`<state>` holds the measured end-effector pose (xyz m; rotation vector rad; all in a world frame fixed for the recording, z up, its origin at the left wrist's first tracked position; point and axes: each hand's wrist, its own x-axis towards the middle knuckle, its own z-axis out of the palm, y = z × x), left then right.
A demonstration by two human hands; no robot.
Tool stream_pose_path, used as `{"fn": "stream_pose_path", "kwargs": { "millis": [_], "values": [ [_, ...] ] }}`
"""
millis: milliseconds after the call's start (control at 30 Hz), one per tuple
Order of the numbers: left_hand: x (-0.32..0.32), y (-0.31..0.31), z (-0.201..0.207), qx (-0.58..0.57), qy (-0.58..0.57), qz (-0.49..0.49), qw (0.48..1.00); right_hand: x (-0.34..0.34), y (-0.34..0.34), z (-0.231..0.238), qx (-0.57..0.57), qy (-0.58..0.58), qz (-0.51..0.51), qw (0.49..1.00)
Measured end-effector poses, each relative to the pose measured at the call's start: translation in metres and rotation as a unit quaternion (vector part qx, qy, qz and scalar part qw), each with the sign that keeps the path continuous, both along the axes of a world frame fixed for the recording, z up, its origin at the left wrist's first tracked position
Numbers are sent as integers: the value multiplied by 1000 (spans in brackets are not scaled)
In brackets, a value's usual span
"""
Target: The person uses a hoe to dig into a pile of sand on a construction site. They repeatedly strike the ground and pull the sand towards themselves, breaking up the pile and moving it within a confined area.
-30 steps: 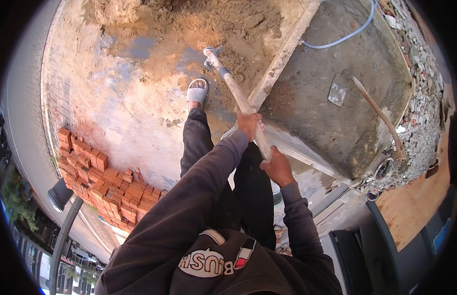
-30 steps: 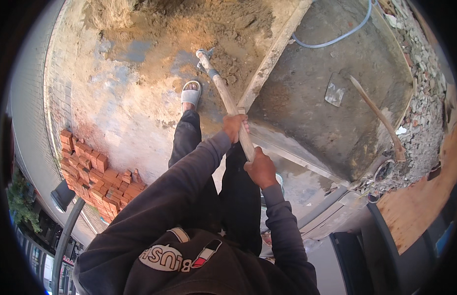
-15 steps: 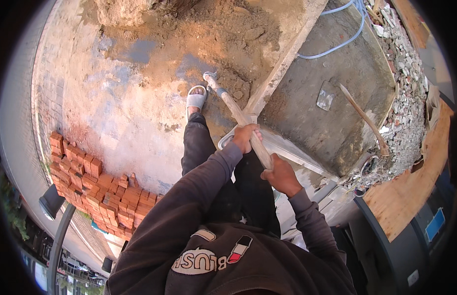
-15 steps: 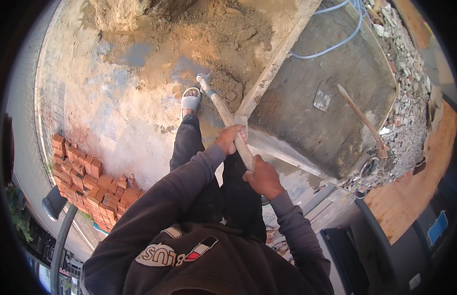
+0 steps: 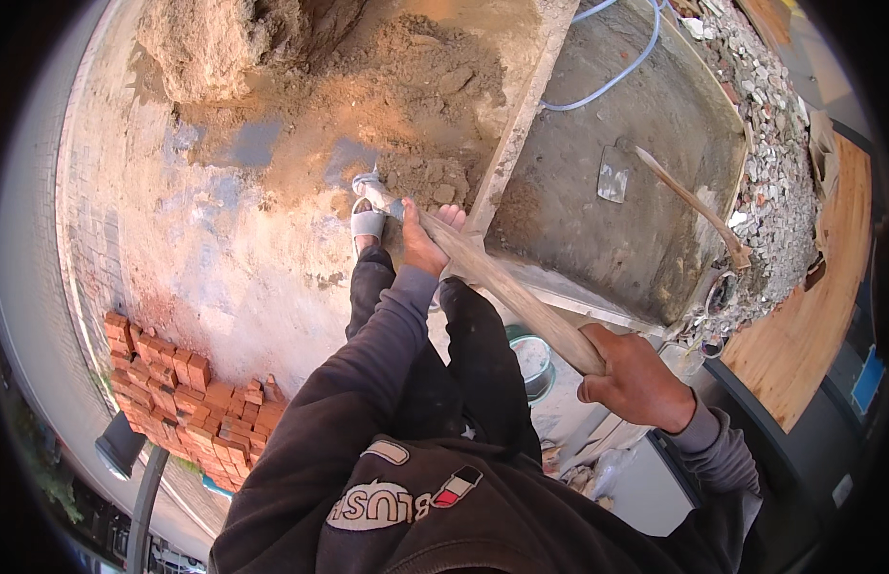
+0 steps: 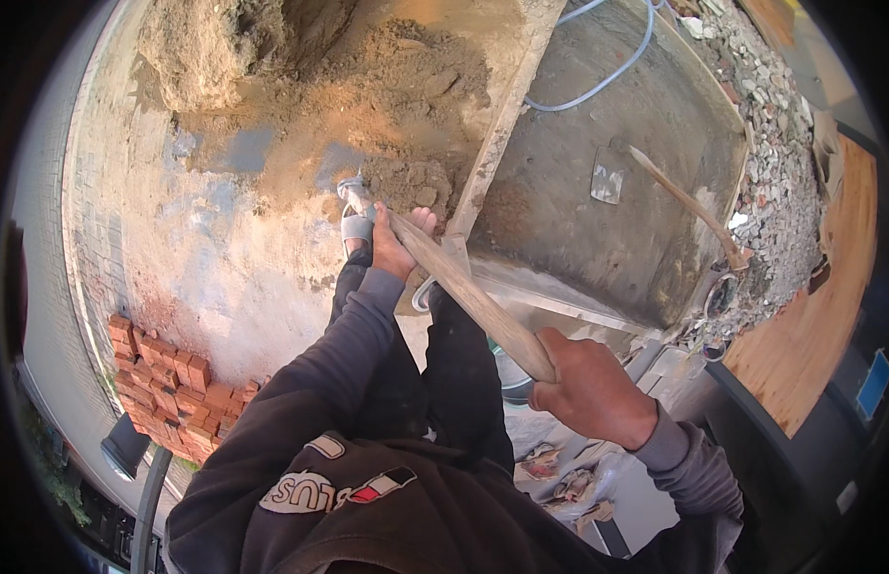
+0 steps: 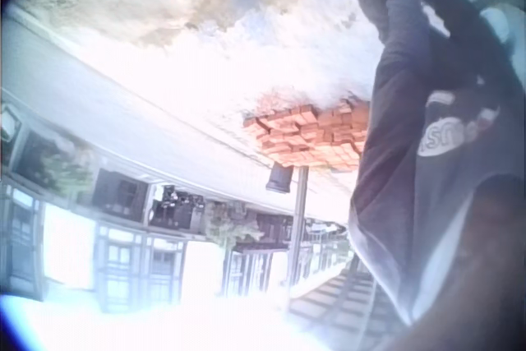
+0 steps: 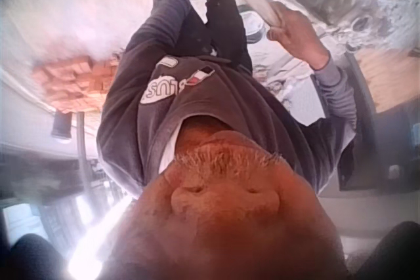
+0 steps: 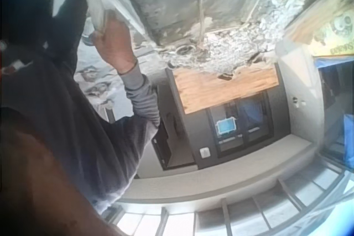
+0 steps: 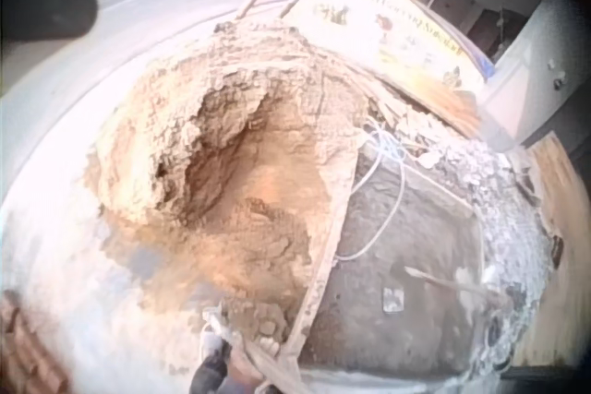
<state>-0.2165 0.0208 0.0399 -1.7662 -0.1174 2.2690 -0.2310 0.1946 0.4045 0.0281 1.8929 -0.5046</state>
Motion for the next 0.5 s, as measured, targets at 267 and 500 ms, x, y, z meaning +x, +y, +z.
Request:
{"fn": "stream_pose_path", "kwargs": {
  "millis": [267,500],
  "values": [
    [-8,34,73,7,185,-110,976,72,96,70,-29,-38,-197,979],
    [46,159,165,35,170,-273,946,257,206,65,38,69,-359,930]
  ]
}}
